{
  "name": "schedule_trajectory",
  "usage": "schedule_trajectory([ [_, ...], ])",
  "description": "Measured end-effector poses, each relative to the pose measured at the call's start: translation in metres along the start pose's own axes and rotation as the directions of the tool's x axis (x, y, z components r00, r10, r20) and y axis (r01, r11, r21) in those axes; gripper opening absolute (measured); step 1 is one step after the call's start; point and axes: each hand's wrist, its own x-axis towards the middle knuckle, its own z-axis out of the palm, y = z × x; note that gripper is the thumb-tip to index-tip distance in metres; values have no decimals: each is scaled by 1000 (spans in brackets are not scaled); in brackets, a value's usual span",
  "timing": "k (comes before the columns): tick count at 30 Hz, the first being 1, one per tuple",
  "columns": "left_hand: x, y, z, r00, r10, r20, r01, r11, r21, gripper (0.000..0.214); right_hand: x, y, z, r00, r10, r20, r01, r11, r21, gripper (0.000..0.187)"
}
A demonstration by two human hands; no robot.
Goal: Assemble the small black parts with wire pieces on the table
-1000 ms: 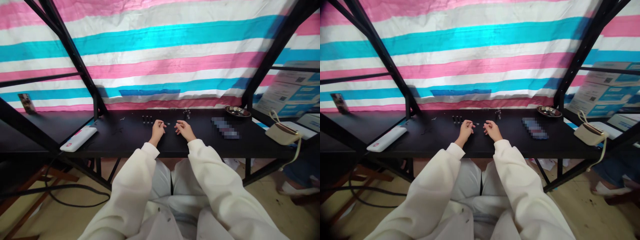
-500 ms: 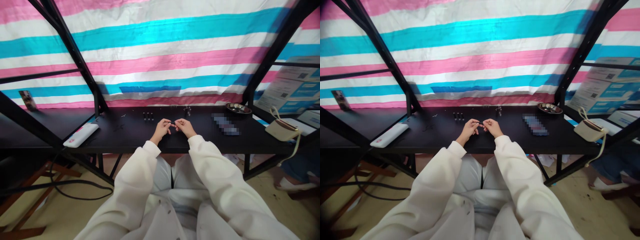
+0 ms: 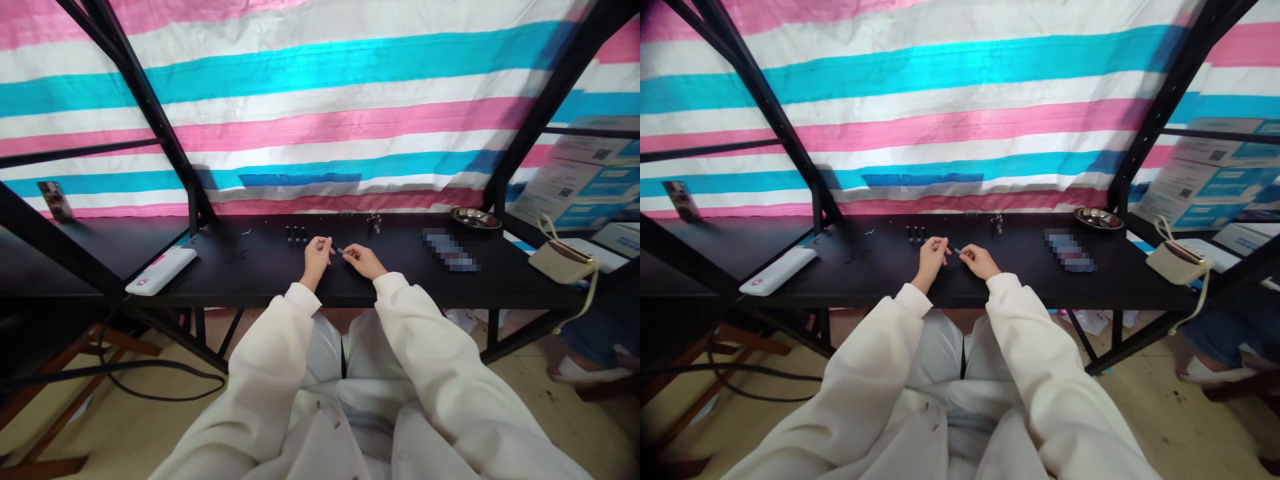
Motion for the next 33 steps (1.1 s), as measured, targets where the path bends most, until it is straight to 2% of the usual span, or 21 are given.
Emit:
schedule_trajectory([
  [3, 0, 0, -1, 999, 11, -40, -11, 1000, 11, 28, -1, -2, -3, 992, -114, -46, 103, 975, -197, 14],
  [6, 1, -2, -1, 1000, -7, -11, 7, 1000, -12, 27, -2, -5, -7, 974, -159, -159, 119, 965, -235, 14],
  [9, 1, -3, 0, 997, -35, 74, 38, 999, -37, 28, -2, -7, -10, 958, -136, -253, 97, 982, -161, 20],
  [13, 1, -2, 1, 996, -70, 60, 72, 997, -39, 29, -1, -9, -10, 949, -25, -315, 29, 1000, 6, 30],
  [15, 0, -2, 1, 991, -102, 89, 106, 994, -38, 30, 0, -9, -10, 945, 16, -328, 15, 996, 91, 34],
  [17, 0, -1, 2, 975, -132, 177, 144, 988, -59, 32, 1, -9, -10, 953, 34, -301, 14, 987, 157, 37],
  [21, -2, 1, 2, 929, -137, 344, 191, 973, -128, 36, 2, -7, -8, 985, 30, -169, 7, 976, 219, 37],
  [27, -3, 5, 1, 917, -143, 373, 220, 960, -172, 36, 2, -2, -4, 996, 33, -84, -12, 971, 239, 34],
  [33, -4, 9, 0, 877, -229, 423, 335, 922, -195, 33, -1, -3, -3, 997, 69, 33, -74, 978, 195, 36],
])
